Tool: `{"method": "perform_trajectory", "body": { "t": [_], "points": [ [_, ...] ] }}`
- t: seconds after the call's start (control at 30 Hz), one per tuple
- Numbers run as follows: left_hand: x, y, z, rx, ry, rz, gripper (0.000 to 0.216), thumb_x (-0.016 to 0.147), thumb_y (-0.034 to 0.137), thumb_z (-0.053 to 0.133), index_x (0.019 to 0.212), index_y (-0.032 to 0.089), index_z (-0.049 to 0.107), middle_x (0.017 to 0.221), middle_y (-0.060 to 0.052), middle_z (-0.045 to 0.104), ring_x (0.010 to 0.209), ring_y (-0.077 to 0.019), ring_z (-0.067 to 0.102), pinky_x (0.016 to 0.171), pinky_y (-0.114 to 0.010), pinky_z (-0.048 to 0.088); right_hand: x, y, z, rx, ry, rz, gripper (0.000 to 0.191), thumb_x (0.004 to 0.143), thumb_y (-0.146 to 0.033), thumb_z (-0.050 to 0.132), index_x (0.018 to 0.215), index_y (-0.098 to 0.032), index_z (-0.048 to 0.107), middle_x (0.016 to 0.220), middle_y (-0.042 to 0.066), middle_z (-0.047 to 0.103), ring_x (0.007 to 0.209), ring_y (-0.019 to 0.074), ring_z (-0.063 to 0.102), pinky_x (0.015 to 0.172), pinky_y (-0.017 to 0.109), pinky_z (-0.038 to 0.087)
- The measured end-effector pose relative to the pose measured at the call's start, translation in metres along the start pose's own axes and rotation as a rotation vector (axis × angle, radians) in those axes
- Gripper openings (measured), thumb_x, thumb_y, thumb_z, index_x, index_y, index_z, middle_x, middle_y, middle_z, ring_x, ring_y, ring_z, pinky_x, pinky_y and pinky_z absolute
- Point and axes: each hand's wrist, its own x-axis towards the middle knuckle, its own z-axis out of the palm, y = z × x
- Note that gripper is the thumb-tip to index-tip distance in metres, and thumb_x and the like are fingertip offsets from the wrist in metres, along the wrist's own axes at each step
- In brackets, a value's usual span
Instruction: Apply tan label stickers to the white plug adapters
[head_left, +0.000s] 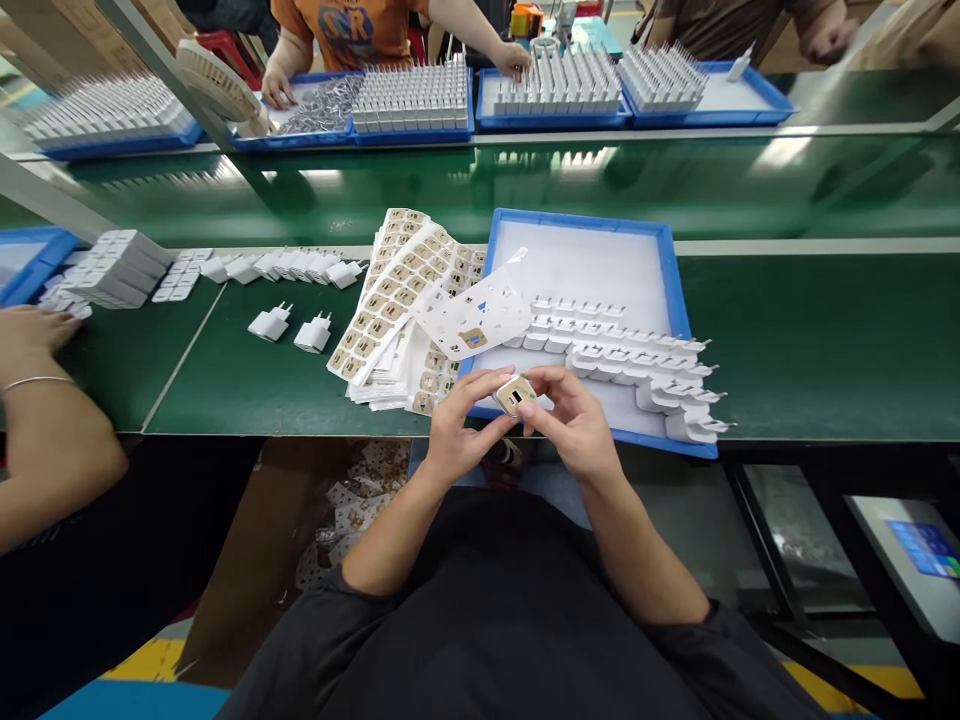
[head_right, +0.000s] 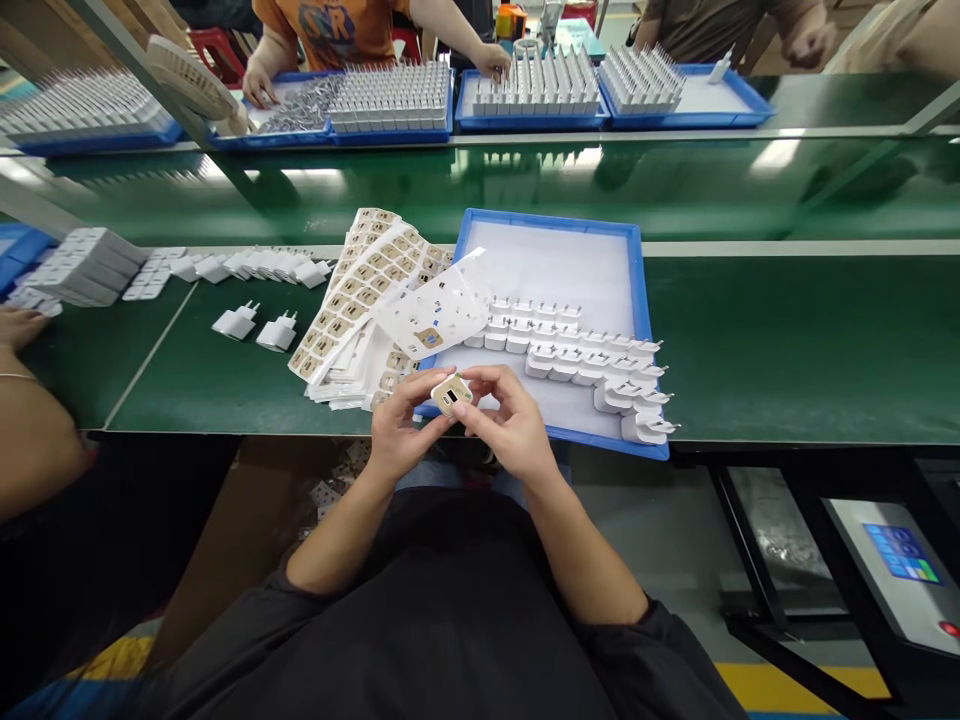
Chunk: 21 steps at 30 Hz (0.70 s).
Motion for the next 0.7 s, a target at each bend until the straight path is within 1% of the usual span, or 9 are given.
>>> {"method": "perform_trajectory", "body": {
  "t": [0.03,0.1,0.17,0.27,0.37,0.43,0.53,0.63,0.7],
  "points": [
    [-0.001,-0.001,0.002,0.005,0.015,0.01,0.047,0.089,0.018,0.074,0.134,0.026,0.061,0.134,-0.011,0.069,0.125,-0.0248,0.065,0.104,-0.041,0.056,-0.001,0.002,0.002,0.008,0.013,0.008,0.032,0.083,-0.034,0.08,0.111,-0.027,0.065,0.101,0.003,0.056,0.092,0.0177,0.055,0.054,0.021,0.055],
    [-0.001,-0.001,0.005,0.052,0.042,0.079,0.045,0.09,0.016,0.071,0.133,0.025,0.061,0.132,-0.011,0.07,0.123,-0.0237,0.066,0.105,-0.042,0.056,-0.002,0.003,0.007,-0.012,0.063,0.011,0.037,0.078,-0.031,0.084,0.108,-0.027,0.063,0.101,0.002,0.053,0.092,0.0165,0.053,0.057,0.02,0.054],
    [0.0,0.0,0.007,0.117,0.059,0.153,0.043,0.091,0.015,0.071,0.131,0.025,0.062,0.129,-0.011,0.072,0.121,-0.023,0.067,0.103,-0.042,0.057,-0.002,0.003,0.013,-0.008,0.114,-0.008,0.035,0.076,-0.03,0.085,0.102,-0.026,0.061,0.096,0.001,0.052,0.089,0.0151,0.052,0.057,0.019,0.052],
    [0.0,0.0,0.008,0.148,0.07,0.189,0.044,0.088,0.016,0.075,0.129,0.024,0.062,0.127,-0.012,0.073,0.12,-0.0237,0.068,0.101,-0.044,0.059,0.0,0.003,0.018,0.077,0.156,-0.04,0.023,0.082,-0.035,0.08,0.091,-0.024,0.062,0.089,-0.001,0.05,0.077,0.0131,0.05,0.051,0.019,0.048],
    [-0.003,-0.003,0.008,0.081,0.098,0.143,0.048,0.084,0.014,0.078,0.128,0.024,0.062,0.128,-0.012,0.072,0.121,-0.0249,0.067,0.102,-0.045,0.058,0.003,0.004,0.017,0.159,0.122,-0.036,0.017,0.088,-0.039,0.073,0.091,-0.024,0.067,0.089,0.0,0.051,0.071,0.0124,0.051,0.049,0.021,0.047],
    [-0.006,-0.007,0.008,0.029,0.116,0.089,0.048,0.083,0.014,0.079,0.127,0.025,0.063,0.129,-0.012,0.071,0.123,-0.0256,0.066,0.102,-0.045,0.058,0.003,0.006,0.014,0.193,0.066,-0.018,0.017,0.09,-0.04,0.071,0.097,-0.024,0.07,0.096,0.002,0.054,0.074,0.0129,0.054,0.051,0.023,0.05],
    [-0.008,-0.009,0.01,-0.012,0.134,0.051,0.046,0.085,0.015,0.077,0.128,0.025,0.062,0.129,-0.012,0.071,0.125,-0.0262,0.066,0.103,-0.045,0.058,0.0,0.007,0.011,0.181,0.014,0.0,0.022,0.088,-0.036,0.073,0.107,-0.026,0.071,0.109,0.004,0.054,0.086,0.0154,0.056,0.057,0.024,0.054],
    [-0.007,-0.008,0.012,0.042,0.146,0.115,0.043,0.087,0.014,0.075,0.127,0.024,0.062,0.129,-0.012,0.071,0.125,-0.025,0.065,0.104,-0.045,0.056,-0.002,0.006,0.015,0.155,0.048,-0.026,0.026,0.081,-0.027,0.079,0.105,-0.027,0.069,0.106,0.003,0.051,0.096,0.0172,0.053,0.064,0.024,0.054],
    [-0.005,-0.006,0.013,0.112,0.158,0.198,0.044,0.086,0.012,0.075,0.126,0.024,0.061,0.128,-0.012,0.071,0.123,-0.0239,0.065,0.104,-0.045,0.057,-0.002,0.005,0.018,0.171,0.086,-0.049,0.022,0.08,-0.024,0.079,0.099,-0.026,0.068,0.1,0.002,0.049,0.093,0.0164,0.051,0.067,0.025,0.053]
  ]
}}
